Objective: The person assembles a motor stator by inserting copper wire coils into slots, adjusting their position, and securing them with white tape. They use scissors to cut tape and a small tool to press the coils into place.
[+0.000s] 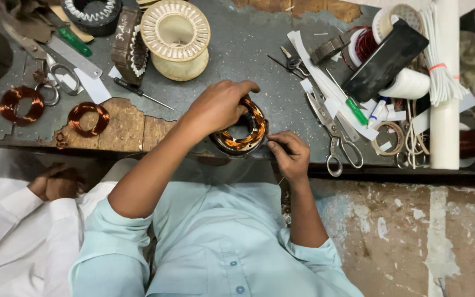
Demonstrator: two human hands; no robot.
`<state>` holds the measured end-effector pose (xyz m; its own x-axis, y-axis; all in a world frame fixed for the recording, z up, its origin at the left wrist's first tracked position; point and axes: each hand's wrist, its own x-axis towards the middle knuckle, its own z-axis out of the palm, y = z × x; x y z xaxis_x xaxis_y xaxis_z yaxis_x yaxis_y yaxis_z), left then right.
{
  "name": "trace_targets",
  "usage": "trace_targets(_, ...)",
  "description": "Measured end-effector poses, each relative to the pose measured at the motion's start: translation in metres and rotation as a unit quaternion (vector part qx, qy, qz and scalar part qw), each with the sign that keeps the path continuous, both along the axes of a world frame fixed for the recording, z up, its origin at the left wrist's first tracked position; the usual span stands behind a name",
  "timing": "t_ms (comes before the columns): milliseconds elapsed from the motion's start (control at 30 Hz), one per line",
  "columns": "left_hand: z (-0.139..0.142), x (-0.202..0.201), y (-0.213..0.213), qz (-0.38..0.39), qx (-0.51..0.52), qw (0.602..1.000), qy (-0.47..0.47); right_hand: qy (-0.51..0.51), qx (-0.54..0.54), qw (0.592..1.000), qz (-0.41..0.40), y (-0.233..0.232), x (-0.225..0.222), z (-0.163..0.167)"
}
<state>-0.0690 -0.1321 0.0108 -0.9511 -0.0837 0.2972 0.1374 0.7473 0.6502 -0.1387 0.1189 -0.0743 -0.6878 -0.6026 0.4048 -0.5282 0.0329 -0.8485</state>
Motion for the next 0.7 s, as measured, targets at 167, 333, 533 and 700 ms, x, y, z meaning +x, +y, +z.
trace_targets(167, -0.004, -0.004, -0.002, 0.025, 0.007, 0.999, -0.034, 0.003, 0.007, 1.000, -0.005, -0.001, 0.000, -0.004)
trace_targets(333, -0.005, 0.014, -0.016, 0.008, 0.127, 0.992, -0.003, -0.058, -0.018, 0.998, -0.018, 0.000, -0.007, -0.007)
trace_targets(533, -0.025, 0.095, -0.023, 0.122, 0.110, 0.986, 0.021, -0.118, 0.103, 0.987, 0.036, -0.006, -0.020, 0.007)
trace_targets(700, -0.052, 0.110, -0.002, 0.130, 0.032, 0.991, -0.013, -0.100, 0.150, 0.980, 0.081, -0.016, -0.030, 0.016)
